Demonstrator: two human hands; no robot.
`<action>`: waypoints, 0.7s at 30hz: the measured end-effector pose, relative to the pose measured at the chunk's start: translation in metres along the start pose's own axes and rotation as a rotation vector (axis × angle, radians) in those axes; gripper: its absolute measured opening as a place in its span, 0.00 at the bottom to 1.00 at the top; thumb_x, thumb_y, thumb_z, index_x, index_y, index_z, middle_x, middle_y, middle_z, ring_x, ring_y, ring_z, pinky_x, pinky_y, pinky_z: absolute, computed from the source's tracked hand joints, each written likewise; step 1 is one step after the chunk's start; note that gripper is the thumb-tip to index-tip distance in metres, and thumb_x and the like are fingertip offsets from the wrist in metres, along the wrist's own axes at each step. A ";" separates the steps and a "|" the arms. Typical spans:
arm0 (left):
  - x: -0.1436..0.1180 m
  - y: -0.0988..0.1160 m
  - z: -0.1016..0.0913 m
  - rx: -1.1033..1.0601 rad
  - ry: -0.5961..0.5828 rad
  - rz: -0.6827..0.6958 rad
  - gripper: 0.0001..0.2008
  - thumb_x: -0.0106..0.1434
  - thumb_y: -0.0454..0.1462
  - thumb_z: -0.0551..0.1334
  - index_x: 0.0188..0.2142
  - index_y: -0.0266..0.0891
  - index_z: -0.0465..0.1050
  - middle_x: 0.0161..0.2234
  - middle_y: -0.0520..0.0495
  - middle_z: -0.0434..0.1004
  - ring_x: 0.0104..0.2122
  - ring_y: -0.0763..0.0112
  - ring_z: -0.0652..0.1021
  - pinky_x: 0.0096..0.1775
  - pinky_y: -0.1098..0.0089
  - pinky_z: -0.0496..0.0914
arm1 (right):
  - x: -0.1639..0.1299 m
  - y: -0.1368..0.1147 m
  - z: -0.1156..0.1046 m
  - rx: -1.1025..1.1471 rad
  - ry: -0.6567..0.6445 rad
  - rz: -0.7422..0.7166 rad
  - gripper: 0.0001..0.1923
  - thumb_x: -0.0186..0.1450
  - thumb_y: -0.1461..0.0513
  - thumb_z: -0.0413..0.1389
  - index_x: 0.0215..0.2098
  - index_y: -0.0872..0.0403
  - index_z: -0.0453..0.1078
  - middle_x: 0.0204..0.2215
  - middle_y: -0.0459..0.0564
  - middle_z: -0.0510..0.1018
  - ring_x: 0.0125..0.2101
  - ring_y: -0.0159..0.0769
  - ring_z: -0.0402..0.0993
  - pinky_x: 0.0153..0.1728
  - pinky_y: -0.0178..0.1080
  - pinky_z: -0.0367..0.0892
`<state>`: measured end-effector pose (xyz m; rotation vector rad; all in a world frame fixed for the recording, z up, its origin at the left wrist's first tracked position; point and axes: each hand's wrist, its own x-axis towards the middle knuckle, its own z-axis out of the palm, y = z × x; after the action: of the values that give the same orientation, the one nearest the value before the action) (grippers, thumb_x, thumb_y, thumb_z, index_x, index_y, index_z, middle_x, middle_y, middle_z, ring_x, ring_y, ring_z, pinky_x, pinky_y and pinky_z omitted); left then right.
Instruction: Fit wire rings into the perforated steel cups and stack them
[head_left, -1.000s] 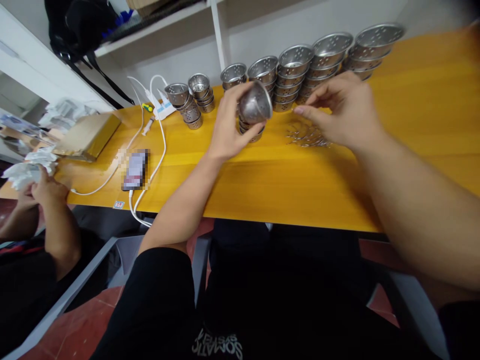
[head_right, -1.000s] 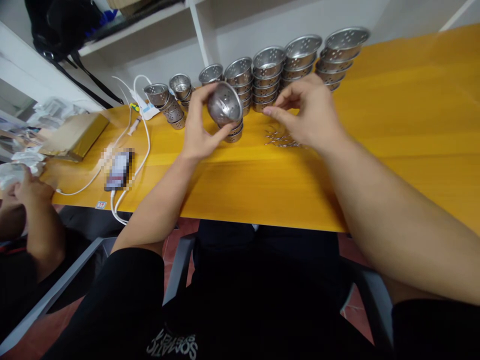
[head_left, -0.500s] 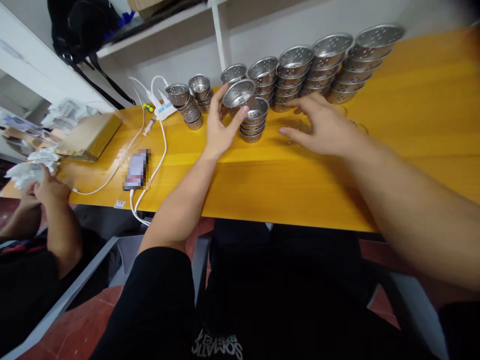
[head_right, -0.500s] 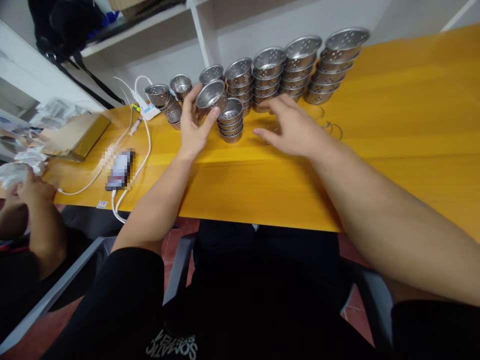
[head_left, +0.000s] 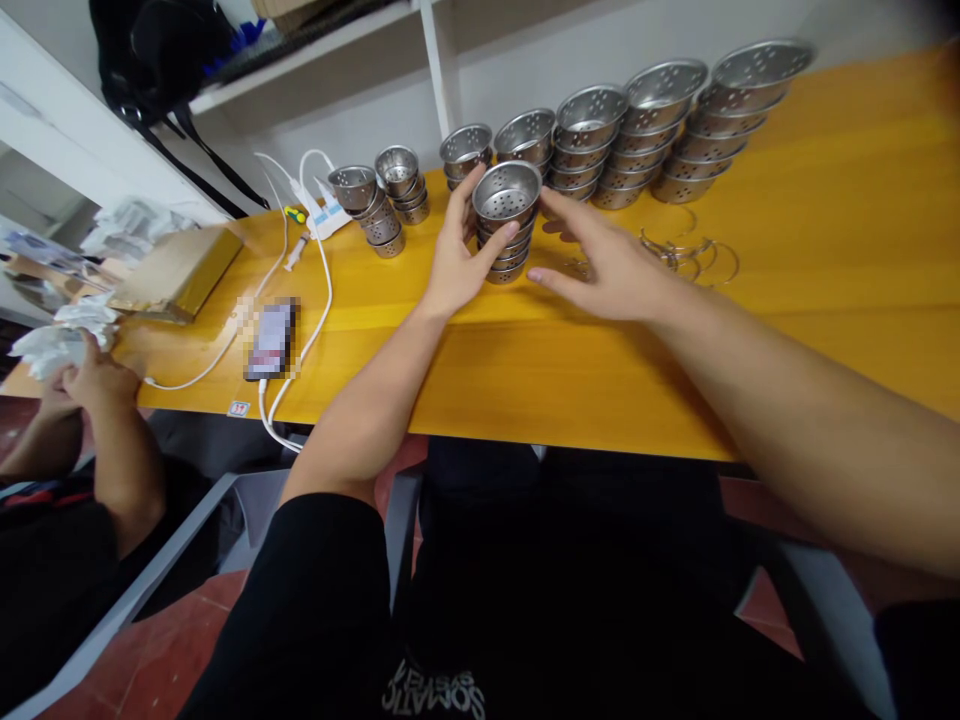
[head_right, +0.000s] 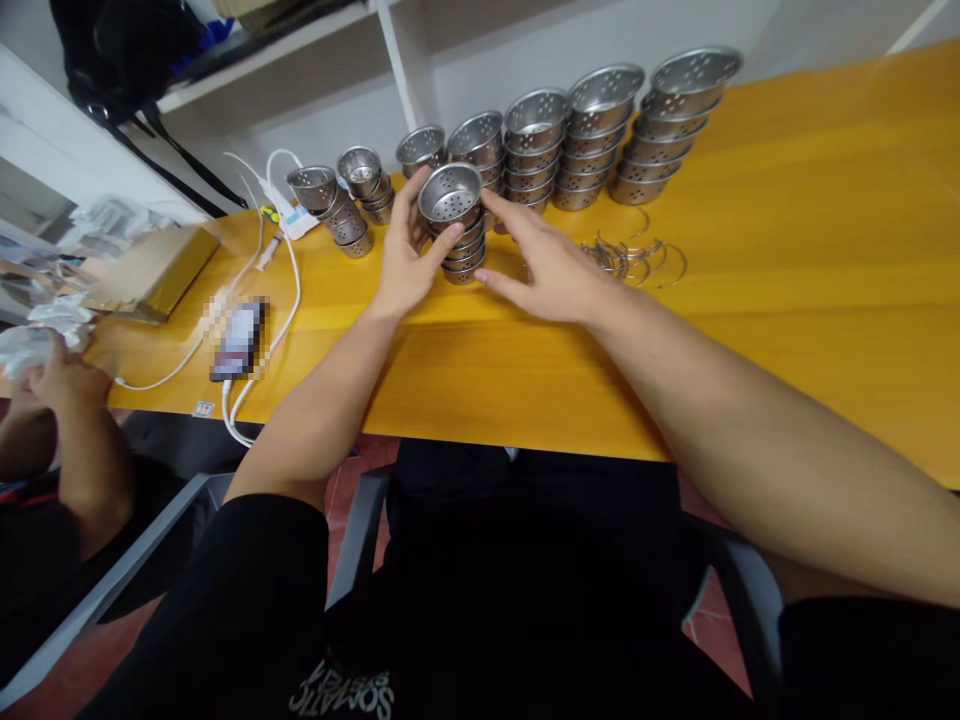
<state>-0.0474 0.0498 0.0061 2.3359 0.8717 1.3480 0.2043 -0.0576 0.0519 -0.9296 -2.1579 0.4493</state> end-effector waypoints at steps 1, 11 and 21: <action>0.000 0.000 0.001 -0.008 0.005 -0.004 0.49 0.76 0.63 0.54 0.81 0.60 0.23 0.79 0.40 0.59 0.77 0.57 0.70 0.75 0.48 0.70 | 0.000 -0.001 0.000 0.000 0.000 0.006 0.54 0.73 0.40 0.61 0.86 0.35 0.37 0.82 0.45 0.54 0.74 0.67 0.65 0.73 0.68 0.67; -0.003 -0.006 0.001 -0.030 -0.018 -0.037 0.48 0.73 0.67 0.55 0.81 0.53 0.41 0.77 0.36 0.64 0.76 0.56 0.71 0.76 0.49 0.69 | -0.001 0.001 0.001 -0.003 0.006 0.020 0.52 0.72 0.40 0.62 0.86 0.34 0.42 0.81 0.44 0.58 0.73 0.65 0.67 0.74 0.68 0.67; -0.001 -0.011 0.007 -0.073 -0.023 -0.068 0.49 0.74 0.67 0.54 0.82 0.52 0.38 0.77 0.38 0.64 0.76 0.55 0.70 0.78 0.44 0.66 | 0.000 -0.001 0.003 0.012 0.063 0.002 0.43 0.76 0.41 0.57 0.84 0.36 0.53 0.78 0.46 0.64 0.75 0.65 0.63 0.72 0.70 0.69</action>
<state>-0.0456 0.0578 -0.0041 2.2426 0.8719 1.3007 0.2016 -0.0579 0.0507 -0.9278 -2.0955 0.4284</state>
